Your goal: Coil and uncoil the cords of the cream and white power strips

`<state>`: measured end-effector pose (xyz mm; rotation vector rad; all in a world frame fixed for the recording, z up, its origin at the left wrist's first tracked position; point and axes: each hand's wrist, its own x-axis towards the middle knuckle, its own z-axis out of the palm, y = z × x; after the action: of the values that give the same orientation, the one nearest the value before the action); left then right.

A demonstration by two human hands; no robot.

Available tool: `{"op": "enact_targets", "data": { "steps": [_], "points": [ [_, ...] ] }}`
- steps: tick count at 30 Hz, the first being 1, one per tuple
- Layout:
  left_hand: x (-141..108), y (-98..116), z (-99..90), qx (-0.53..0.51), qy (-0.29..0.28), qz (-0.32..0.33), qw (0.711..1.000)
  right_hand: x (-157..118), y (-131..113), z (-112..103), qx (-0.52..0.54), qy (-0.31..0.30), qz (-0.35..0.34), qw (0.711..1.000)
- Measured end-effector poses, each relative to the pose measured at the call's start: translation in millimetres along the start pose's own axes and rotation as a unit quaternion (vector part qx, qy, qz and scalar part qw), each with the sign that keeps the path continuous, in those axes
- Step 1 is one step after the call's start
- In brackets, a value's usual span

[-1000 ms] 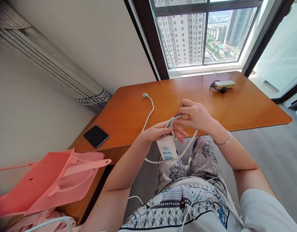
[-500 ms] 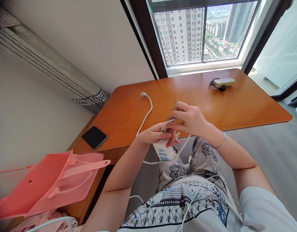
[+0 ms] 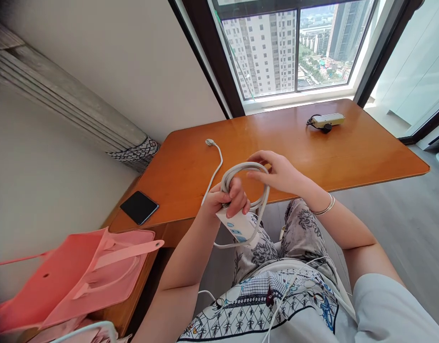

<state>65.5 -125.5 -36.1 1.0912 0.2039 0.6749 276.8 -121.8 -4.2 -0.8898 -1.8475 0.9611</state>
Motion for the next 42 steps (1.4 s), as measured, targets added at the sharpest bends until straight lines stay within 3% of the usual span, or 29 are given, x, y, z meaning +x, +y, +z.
{"op": "enact_targets", "data": {
  "steps": [2,4,6,8,12,20,27,34,42],
  "points": [
    [-3.6,0.4,-0.2,-0.007,0.018,0.001,1.000,-7.2,6.0,-1.6,0.149,-0.084,0.092,0.981],
    [-5.2,1.9,-0.6,0.002,0.023,-0.019,1.000,-14.0,10.3,-2.1,0.267,-0.142,0.165,0.939],
    [-3.8,3.5,-1.8,0.015,0.034,-0.026,0.999,-17.8,10.7,-2.0,0.331,-0.123,0.187,0.917],
    [0.5,3.8,-3.9,0.027,0.063,-0.010,0.998,-17.2,7.8,-1.9,0.358,-0.055,0.169,0.917],
    [11.6,-1.3,-7.7,0.055,0.120,0.027,0.991,-9.3,1.1,-4.1,0.376,0.033,0.146,0.914],
    [14.2,-11.8,0.3,0.086,0.169,0.070,0.979,-5.5,1.9,-8.9,0.385,0.032,0.192,0.902],
    [10.5,-9.1,5.4,0.029,0.137,0.033,0.990,-3.6,3.1,-6.0,0.335,0.031,0.207,0.919],
    [8.7,-6.0,12.0,0.059,0.131,0.029,0.989,-6.4,-1.0,-7.5,0.322,-0.018,0.191,0.927],
    [3.3,9.1,9.3,0.093,0.063,-0.001,0.994,-5.1,-4.8,-10.0,0.310,-0.033,0.189,0.931]
  ]
}}
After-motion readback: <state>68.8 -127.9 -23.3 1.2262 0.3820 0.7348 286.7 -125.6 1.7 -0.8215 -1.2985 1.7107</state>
